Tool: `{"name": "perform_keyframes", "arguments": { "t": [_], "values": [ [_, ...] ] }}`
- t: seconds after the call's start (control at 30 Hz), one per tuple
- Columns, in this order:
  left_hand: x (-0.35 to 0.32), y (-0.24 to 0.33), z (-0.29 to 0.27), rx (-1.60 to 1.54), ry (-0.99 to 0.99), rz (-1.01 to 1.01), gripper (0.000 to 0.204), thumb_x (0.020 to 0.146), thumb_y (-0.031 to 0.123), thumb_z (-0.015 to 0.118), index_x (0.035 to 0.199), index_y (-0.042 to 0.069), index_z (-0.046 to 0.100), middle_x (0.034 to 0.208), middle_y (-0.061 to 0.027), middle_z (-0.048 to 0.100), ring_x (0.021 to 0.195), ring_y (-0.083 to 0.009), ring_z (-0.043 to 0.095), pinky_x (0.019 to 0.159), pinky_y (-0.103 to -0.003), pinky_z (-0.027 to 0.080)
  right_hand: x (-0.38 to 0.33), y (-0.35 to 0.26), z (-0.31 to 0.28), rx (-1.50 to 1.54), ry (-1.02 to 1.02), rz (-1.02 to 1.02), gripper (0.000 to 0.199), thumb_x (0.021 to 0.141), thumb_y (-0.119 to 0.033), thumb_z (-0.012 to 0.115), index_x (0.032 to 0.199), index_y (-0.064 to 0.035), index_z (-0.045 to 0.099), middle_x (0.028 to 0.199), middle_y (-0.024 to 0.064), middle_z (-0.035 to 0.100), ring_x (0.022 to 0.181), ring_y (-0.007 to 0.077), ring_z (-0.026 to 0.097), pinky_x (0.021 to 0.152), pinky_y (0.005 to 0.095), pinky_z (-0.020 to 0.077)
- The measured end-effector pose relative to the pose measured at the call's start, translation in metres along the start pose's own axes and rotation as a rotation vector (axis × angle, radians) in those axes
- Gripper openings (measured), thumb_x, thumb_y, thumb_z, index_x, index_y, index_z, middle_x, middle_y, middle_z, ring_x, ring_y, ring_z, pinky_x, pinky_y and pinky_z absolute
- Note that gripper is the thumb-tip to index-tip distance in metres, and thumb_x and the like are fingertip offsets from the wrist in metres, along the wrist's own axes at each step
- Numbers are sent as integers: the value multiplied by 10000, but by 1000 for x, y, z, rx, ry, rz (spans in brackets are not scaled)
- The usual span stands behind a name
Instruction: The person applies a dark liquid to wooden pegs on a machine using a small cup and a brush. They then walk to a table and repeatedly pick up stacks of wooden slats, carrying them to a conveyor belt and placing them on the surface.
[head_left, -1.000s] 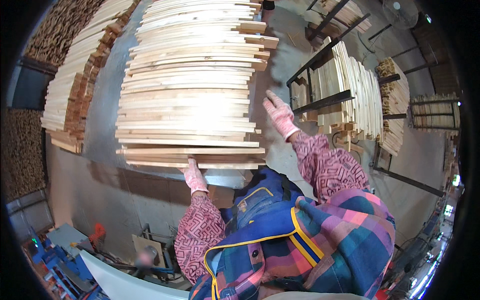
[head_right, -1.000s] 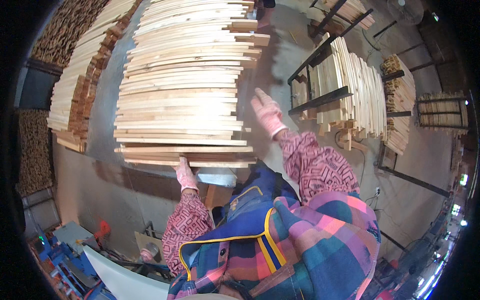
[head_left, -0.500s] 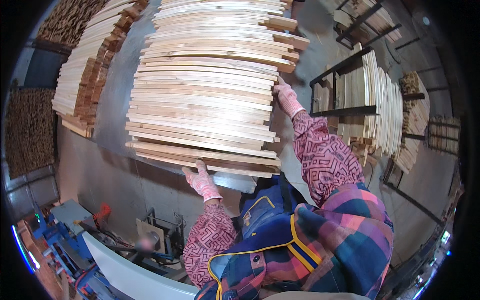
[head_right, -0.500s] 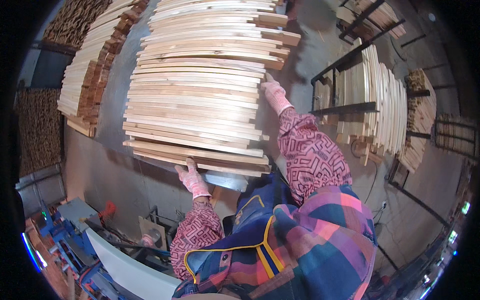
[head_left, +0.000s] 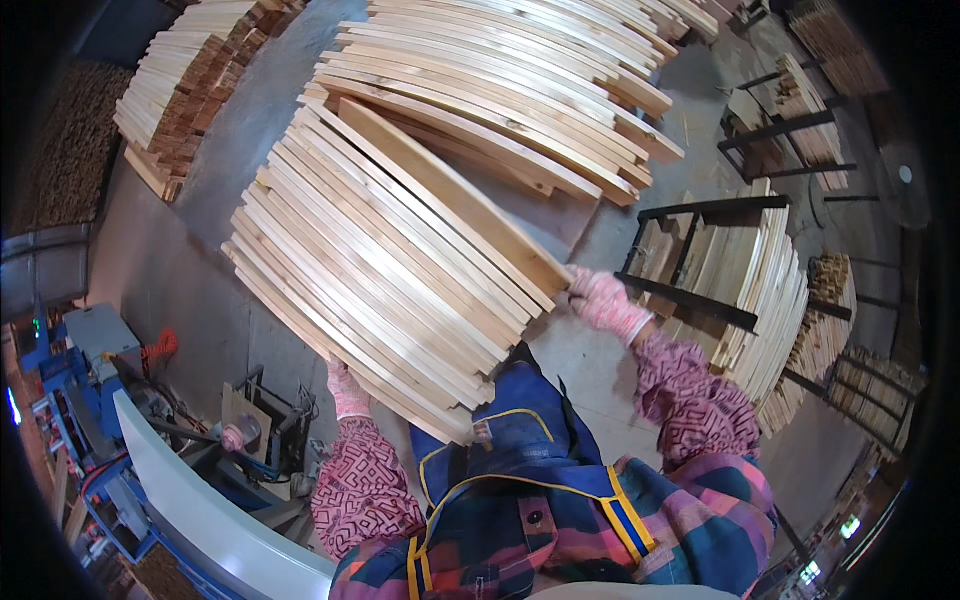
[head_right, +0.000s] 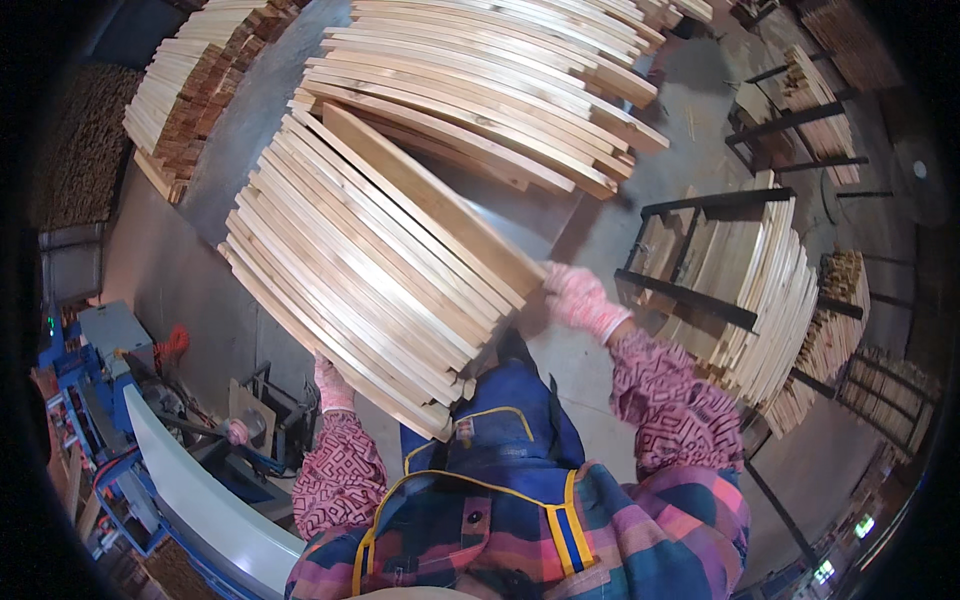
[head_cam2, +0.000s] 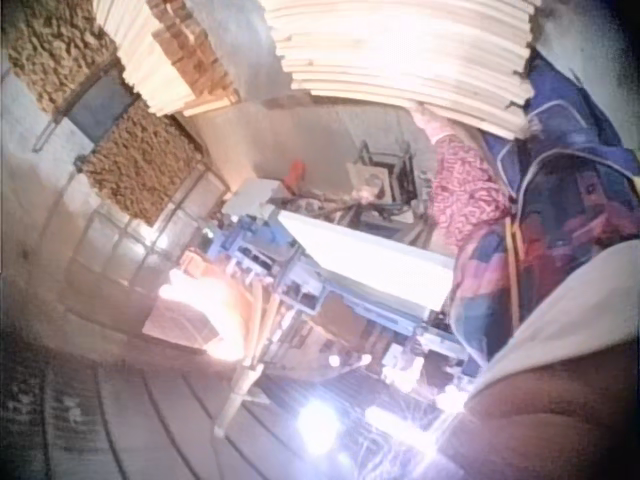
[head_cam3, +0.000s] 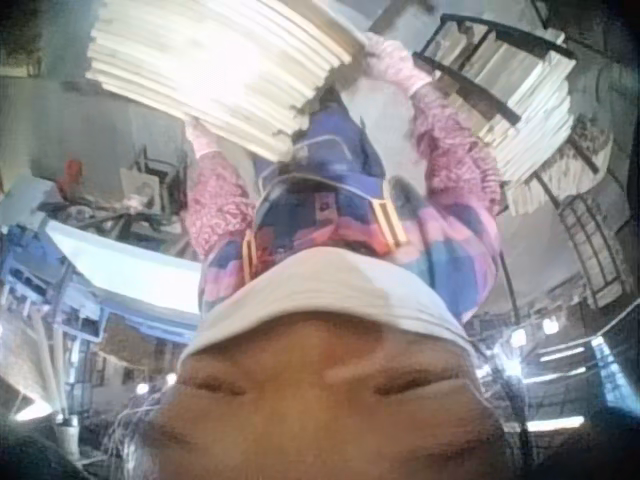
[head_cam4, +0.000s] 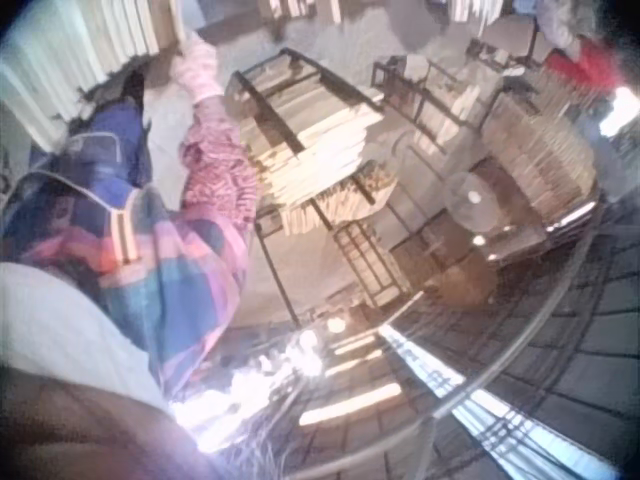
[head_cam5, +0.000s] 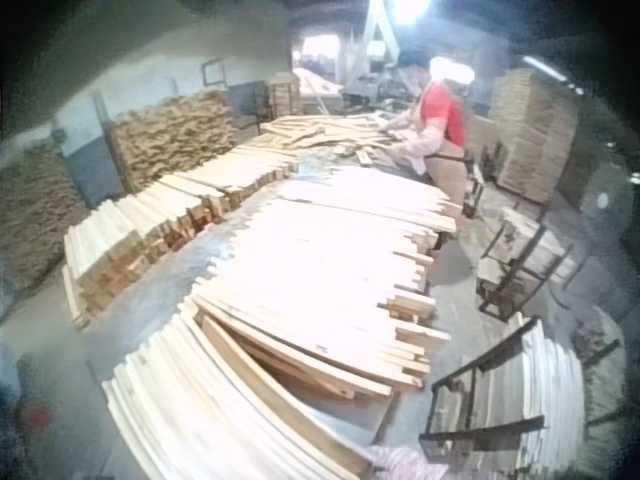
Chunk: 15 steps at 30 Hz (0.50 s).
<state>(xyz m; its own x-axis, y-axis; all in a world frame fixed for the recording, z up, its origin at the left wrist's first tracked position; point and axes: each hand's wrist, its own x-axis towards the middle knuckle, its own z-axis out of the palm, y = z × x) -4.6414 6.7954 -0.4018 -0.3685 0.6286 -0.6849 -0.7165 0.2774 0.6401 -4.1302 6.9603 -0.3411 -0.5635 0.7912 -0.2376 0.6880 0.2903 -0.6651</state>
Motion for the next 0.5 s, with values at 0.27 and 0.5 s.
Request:
{"name": "perform_keyframes", "arguments": {
  "t": [0.27,0.5],
  "values": [
    [-13,2,22,-48,-48,100,705,928,348,729,1506,102,408,1343,-94,603,1203,-270,619,1016,-420,548,111,-3,-8,-149,-315,-206,475,793,-84,592,1258,-113,683,1146,119,720,938,308,696,819,376,567],
    [-17,-4,24,-100,36,129,649,956,279,684,1509,83,407,1298,-101,632,1155,-251,643,974,-396,563,213,-64,-10,334,158,-161,427,994,-317,601,1378,-131,613,1344,142,640,1237,300,615,1049,354,458]
  ]
}}
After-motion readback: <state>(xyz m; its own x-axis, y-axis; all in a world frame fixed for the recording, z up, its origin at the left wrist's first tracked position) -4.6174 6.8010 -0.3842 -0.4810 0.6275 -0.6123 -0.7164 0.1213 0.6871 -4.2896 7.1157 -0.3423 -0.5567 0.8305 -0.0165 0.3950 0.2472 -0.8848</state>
